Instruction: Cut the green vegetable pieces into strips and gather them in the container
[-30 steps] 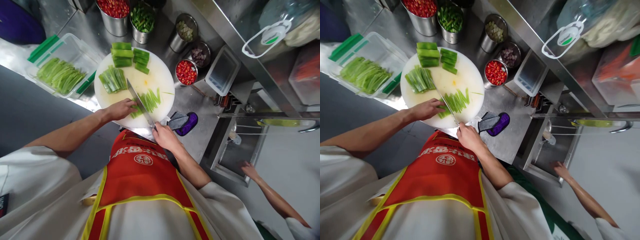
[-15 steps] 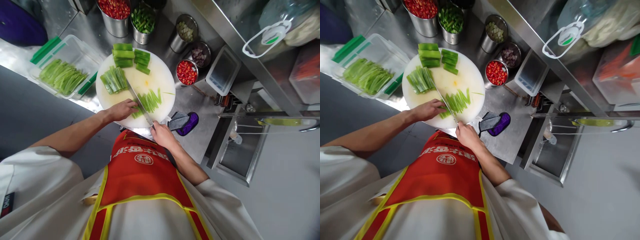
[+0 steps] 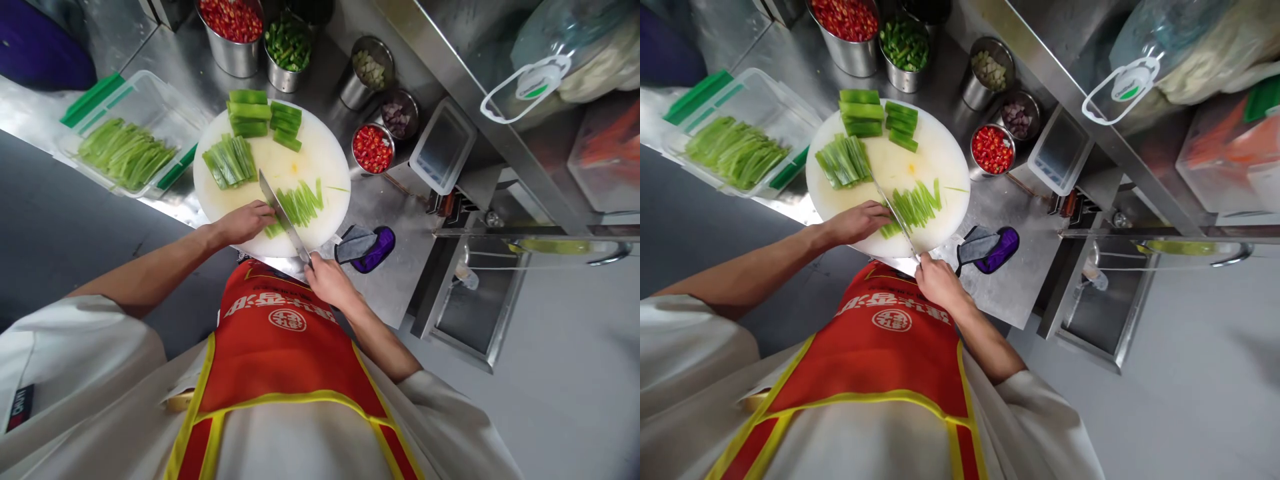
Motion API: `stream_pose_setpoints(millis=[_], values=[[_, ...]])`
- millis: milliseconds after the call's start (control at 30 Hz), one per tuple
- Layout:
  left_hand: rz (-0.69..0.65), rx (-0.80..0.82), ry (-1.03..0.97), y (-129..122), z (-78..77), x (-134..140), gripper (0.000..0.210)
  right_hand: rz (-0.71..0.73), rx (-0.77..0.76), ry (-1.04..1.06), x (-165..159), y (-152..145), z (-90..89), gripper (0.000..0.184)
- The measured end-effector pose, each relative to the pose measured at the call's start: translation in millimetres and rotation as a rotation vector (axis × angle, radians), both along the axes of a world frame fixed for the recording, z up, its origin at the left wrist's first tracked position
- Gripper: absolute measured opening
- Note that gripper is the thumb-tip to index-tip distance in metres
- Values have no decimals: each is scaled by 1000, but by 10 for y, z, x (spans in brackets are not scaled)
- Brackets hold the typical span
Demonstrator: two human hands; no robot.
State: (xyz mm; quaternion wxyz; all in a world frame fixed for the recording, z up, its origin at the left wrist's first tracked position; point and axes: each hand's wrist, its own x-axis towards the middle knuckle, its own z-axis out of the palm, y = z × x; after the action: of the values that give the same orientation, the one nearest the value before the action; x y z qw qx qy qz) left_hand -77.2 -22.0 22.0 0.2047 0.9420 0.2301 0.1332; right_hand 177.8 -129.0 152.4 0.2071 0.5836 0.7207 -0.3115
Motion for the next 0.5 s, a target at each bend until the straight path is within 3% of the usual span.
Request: stream_pose_setpoints(millis=[267,500], values=[[50,-51,-46,-27,51,1,38,6,30,36,35,-61,-25,27],[61,-56,-39,-33,-14,-27,41,14,28,50,51,-82,13,26]])
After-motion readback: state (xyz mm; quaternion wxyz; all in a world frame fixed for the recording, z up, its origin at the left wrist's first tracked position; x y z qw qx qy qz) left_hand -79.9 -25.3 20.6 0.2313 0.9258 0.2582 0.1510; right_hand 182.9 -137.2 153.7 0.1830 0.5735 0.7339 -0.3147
